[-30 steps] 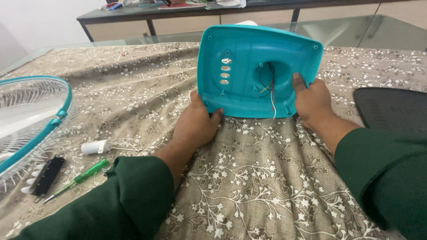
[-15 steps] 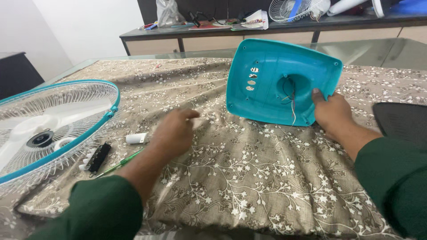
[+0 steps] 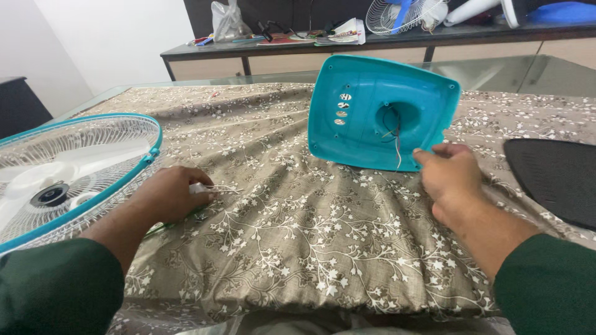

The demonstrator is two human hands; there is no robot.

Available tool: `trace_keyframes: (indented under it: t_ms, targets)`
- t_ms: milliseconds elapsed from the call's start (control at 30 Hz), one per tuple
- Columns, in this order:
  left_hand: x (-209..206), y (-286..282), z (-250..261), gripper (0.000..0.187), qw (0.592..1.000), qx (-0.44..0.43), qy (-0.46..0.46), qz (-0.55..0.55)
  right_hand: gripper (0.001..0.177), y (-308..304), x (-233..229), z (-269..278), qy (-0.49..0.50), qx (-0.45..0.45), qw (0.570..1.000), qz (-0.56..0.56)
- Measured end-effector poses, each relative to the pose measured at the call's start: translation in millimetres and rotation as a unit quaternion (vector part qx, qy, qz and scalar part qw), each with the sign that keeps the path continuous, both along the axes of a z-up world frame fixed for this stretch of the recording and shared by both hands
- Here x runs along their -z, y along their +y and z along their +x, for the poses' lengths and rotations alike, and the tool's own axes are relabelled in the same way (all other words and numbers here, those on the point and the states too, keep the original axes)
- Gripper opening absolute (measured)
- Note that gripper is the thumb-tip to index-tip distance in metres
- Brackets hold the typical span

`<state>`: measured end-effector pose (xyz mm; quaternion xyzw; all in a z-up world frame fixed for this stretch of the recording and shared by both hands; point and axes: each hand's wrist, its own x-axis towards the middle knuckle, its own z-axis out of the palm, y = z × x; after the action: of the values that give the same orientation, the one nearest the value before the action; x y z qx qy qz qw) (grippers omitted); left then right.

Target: The person assembles an electric fan by attaching the motor housing to the fan neck, inserting and tightening a central shaft with a screwdriver, and handling internal wires. The fan blade and cage remain disassembled on the table.

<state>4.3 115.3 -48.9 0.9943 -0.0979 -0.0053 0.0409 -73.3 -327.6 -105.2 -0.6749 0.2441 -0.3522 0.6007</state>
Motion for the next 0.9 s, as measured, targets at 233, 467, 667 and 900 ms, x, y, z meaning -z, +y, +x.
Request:
trace_keyframes:
  t_ms: [233, 467, 667, 900]
  targets:
    - [-21, -33, -2, 0.041, 0.991, 0.038, -0.042, -0.119, 0.032, 21, 11, -26, -0.007, -0.022, 0.966, -0.256]
    - [-17, -151, -30, 0.04, 0.904, 0.165, 0.146, -0.367, 0.035, 42, -1, -46, -0.01, -0.176, 0.933, -0.313]
    - [-1, -205, -47, 0.034, 0.802, 0.196, 0.364, -0.432, 0.027, 28, -3, -39, -0.022, -0.372, 0.924, -0.082]
    - [31, -232, -38, 0.041, 0.79, 0.323, 0.201, -0.481, 0.017, 23, 6, -30, 0.005, -0.351, 0.934, -0.073]
